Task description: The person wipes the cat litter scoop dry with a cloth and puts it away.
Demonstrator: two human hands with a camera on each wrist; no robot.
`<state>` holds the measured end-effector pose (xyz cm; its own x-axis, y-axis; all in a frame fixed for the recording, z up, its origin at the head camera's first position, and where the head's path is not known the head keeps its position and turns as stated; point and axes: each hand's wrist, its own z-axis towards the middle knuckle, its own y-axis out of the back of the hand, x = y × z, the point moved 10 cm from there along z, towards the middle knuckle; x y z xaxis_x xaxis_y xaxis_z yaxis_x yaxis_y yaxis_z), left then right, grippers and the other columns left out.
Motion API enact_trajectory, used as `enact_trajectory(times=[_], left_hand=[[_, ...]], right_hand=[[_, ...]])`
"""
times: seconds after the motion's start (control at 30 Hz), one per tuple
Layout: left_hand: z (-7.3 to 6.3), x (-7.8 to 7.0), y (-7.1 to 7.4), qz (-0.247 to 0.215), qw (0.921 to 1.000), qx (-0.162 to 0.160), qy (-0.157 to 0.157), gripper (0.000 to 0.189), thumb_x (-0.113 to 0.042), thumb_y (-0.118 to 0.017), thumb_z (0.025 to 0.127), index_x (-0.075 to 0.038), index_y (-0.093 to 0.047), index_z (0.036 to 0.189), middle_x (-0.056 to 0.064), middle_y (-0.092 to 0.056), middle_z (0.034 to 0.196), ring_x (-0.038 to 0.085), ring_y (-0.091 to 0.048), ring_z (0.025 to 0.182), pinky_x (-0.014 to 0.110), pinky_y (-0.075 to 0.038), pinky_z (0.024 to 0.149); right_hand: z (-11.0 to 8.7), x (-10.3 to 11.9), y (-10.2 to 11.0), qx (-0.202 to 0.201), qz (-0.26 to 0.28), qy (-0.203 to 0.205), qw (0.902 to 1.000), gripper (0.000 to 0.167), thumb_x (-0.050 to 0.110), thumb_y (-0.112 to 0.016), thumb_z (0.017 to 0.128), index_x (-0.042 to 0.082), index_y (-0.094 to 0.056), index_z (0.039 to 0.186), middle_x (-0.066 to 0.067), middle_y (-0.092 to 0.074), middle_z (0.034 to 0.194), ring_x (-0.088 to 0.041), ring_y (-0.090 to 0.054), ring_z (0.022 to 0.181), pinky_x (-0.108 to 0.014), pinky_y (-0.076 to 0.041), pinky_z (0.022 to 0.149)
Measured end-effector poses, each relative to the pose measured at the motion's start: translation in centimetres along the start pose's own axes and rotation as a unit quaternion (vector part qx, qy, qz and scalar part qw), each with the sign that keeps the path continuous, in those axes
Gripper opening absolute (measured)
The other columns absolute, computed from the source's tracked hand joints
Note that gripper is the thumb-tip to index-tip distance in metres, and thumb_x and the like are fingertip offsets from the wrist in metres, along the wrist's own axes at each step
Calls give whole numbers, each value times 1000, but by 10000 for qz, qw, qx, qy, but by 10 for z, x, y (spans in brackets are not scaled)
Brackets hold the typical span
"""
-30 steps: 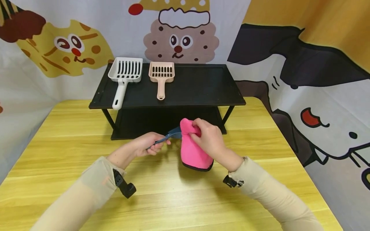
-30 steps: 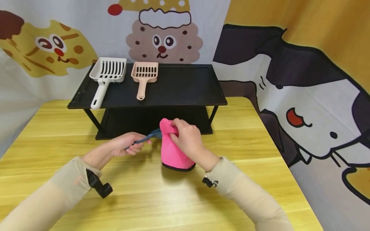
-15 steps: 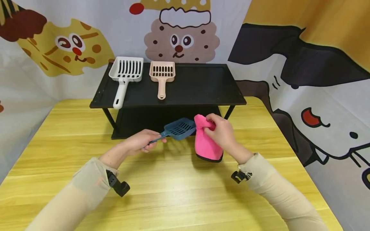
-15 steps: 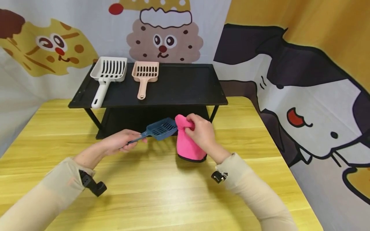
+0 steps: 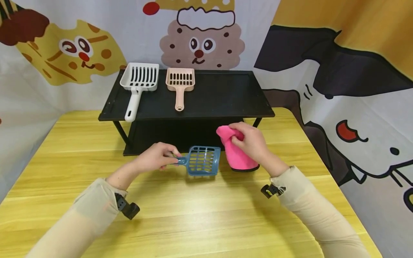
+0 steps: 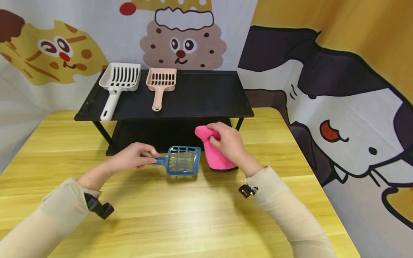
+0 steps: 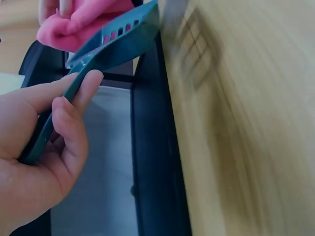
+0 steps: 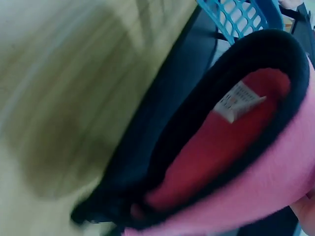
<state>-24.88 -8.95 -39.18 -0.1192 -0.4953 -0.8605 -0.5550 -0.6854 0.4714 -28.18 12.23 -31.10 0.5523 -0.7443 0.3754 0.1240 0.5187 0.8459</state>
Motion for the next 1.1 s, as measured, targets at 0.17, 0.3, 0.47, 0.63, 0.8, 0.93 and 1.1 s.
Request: enact_trajectory(times=[0.17, 0.3, 0.47, 0.63, 0.8, 0.93, 1.1], left_hand=[[1, -18, -2, 1128, 9920, -145, -557, 13, -8, -62, 88, -8, -71, 98, 6, -71, 93, 7, -54, 63, 24, -45, 59], [4, -28, -8, 1579, 9835, -105, -880, 12, -10, -64, 88, -9, -72, 96, 3, -72, 95, 8, -60, 80, 25, -49, 71], [4, -31, -9, 1582, 9816, -145, -1062, 13, -10, -62, 88, -9, -72, 97, 3, -72, 97, 9, -63, 85, 28, -52, 75], [2, -31, -7, 1476, 9826, -234, -1104, 14, -10, -63, 88, -9, -72, 98, 3, -72, 98, 12, -66, 89, 32, -53, 79], [1, -21, -2, 1114, 9896, -190, -885, 14, -10, -63, 88, -9, -72, 98, 2, -72, 93, 8, -64, 75, 23, -51, 67], [-4, -8, 8, 557, 9969, -64, -557, 14, -10, -63, 88, -6, -71, 99, -2, -65, 70, 5, -41, 48, 20, -34, 46], [-11, -11, 22, 176, 9983, 49, -548, 15, -10, -63, 88, -3, -70, 100, -4, -53, 60, 6, -33, 44, 21, -27, 42]], right_hand=[[4, 36, -15, 556, -432, 988, 9926, 26, 8, -70, 80, 9, -69, 106, -4, -67, 96, -17, -60, 74, -31, -51, 66], [2, 58, -32, 1027, -572, 1577, 9805, 25, 9, -69, 82, 12, -70, 106, -2, -67, 95, -14, -63, 78, -29, -52, 70], [1, 65, -41, 1312, -679, 1850, 9716, 23, 4, -65, 83, 12, -71, 104, -1, -67, 92, -12, -60, 76, -26, -51, 69], [1, 60, -45, 1620, -530, 1778, 9692, 22, 3, -64, 84, 11, -71, 103, 0, -66, 93, -12, -58, 75, -25, -50, 70], [0, 48, -45, 1796, -370, 1523, 9712, 23, 5, -66, 83, 9, -69, 106, -3, -67, 96, -15, -60, 77, -28, -52, 72], [3, 27, -40, 1772, -251, 758, 9809, 35, 6, -65, 84, 1, -60, 118, -11, -65, 104, -19, -58, 80, -32, -51, 72], [7, 5, -37, 1752, -73, -121, 9844, 21, 7, -62, 85, -2, -61, 105, -12, -56, 89, -20, -49, 72, -29, -41, 62]])
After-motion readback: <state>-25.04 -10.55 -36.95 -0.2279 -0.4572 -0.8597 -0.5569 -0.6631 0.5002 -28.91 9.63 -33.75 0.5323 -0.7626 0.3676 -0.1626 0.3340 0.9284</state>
